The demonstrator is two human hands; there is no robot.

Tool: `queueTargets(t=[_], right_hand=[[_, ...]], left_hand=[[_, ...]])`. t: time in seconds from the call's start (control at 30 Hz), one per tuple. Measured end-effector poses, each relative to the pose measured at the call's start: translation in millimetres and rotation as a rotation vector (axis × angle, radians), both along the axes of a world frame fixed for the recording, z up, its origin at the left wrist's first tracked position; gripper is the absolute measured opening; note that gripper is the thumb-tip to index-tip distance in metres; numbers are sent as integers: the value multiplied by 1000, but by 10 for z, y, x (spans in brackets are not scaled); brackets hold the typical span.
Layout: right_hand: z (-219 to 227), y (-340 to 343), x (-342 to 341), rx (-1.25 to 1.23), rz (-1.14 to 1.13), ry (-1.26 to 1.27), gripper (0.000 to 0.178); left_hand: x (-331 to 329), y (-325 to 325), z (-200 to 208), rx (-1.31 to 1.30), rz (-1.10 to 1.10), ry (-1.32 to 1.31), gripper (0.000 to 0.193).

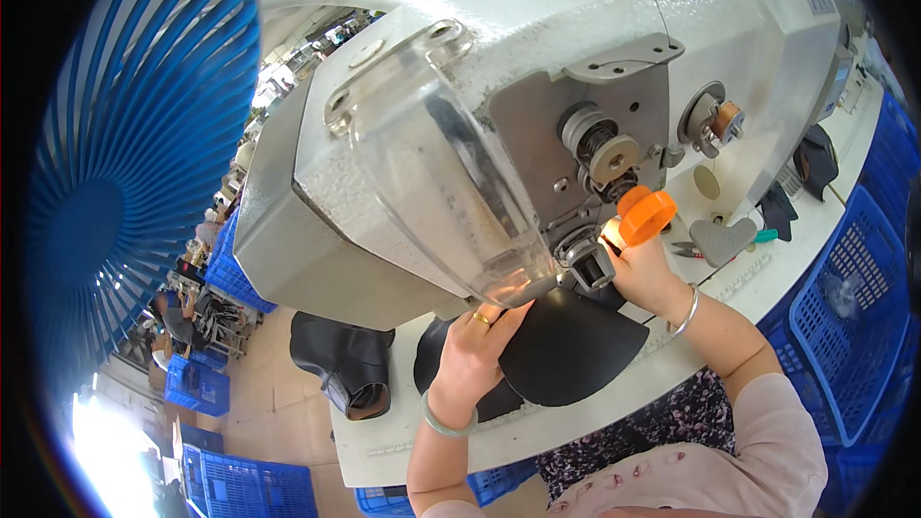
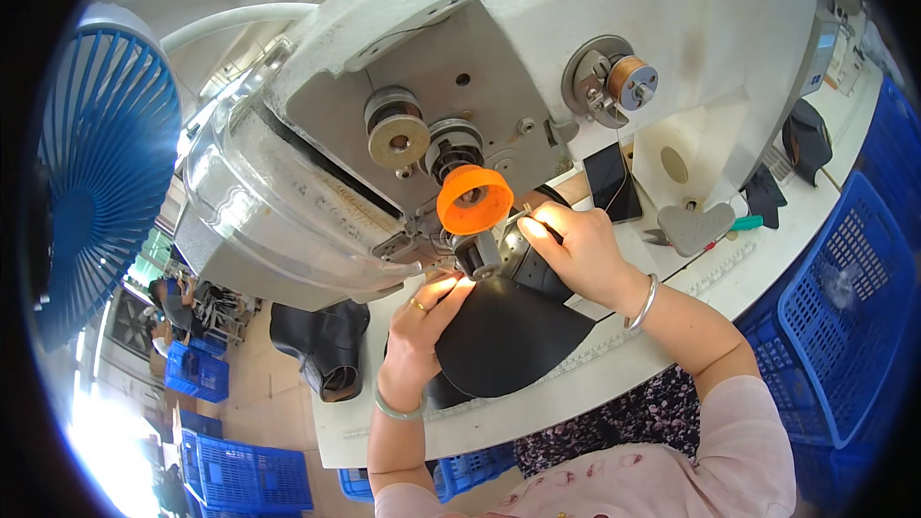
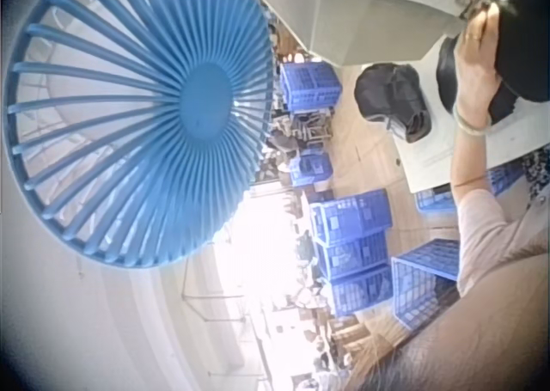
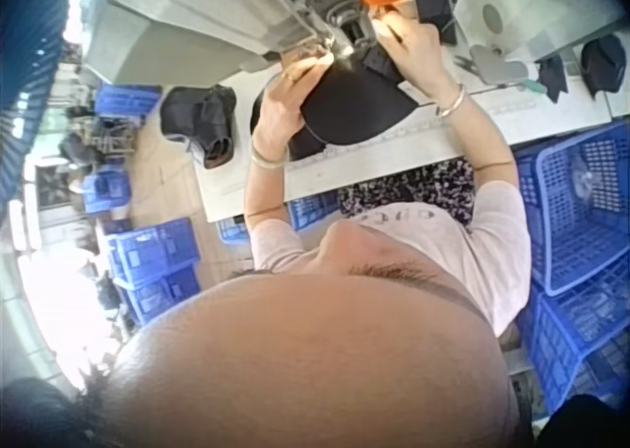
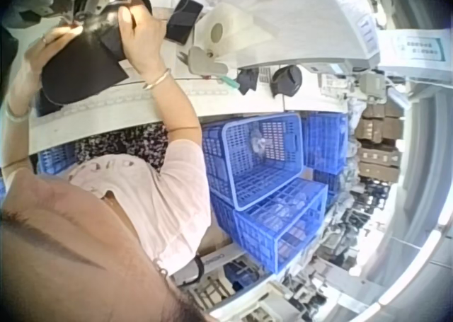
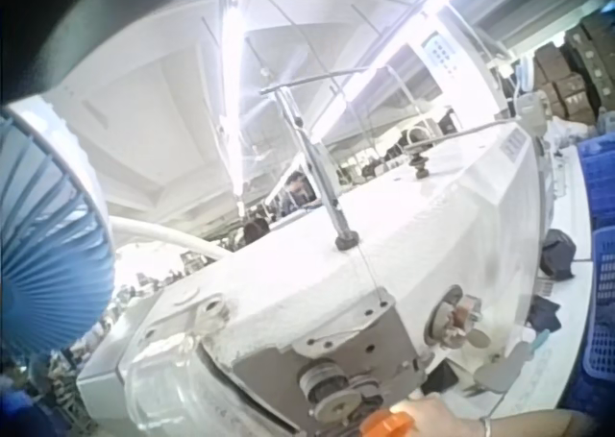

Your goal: Operating a specialized industrial sewing or skiving machine to process leather shoe upper components.

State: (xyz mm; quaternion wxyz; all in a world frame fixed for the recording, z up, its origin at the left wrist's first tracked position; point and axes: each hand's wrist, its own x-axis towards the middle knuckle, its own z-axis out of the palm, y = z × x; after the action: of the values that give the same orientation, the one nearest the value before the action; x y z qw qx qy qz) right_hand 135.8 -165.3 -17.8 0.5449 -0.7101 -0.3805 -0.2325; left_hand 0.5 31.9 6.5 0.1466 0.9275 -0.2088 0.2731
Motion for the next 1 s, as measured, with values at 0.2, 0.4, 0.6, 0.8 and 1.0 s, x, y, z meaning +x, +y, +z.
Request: queueTargets(t=[0.2, 0.4, 0.6, 0.8, 1.0], right_hand=[[-22, 37, -91, 11, -43, 1, 22], [-123, 40, -120, 33, -130, -49, 23], [-59, -16, -77, -58, -86, -33, 28], [-53, -8, 18, -53, 176, 245, 27], [-134, 66, 10, 70, 204, 337, 28]], left_hand=[[-35, 136, 66, 101, -19, 61, 54], [-321, -482, 500, 4, 110, 364, 91], [-100, -714, -85, 40, 275, -78, 71], [-111, -351, -66, -916, 154, 123, 38], [-57, -487, 64, -266, 135, -86, 48]])
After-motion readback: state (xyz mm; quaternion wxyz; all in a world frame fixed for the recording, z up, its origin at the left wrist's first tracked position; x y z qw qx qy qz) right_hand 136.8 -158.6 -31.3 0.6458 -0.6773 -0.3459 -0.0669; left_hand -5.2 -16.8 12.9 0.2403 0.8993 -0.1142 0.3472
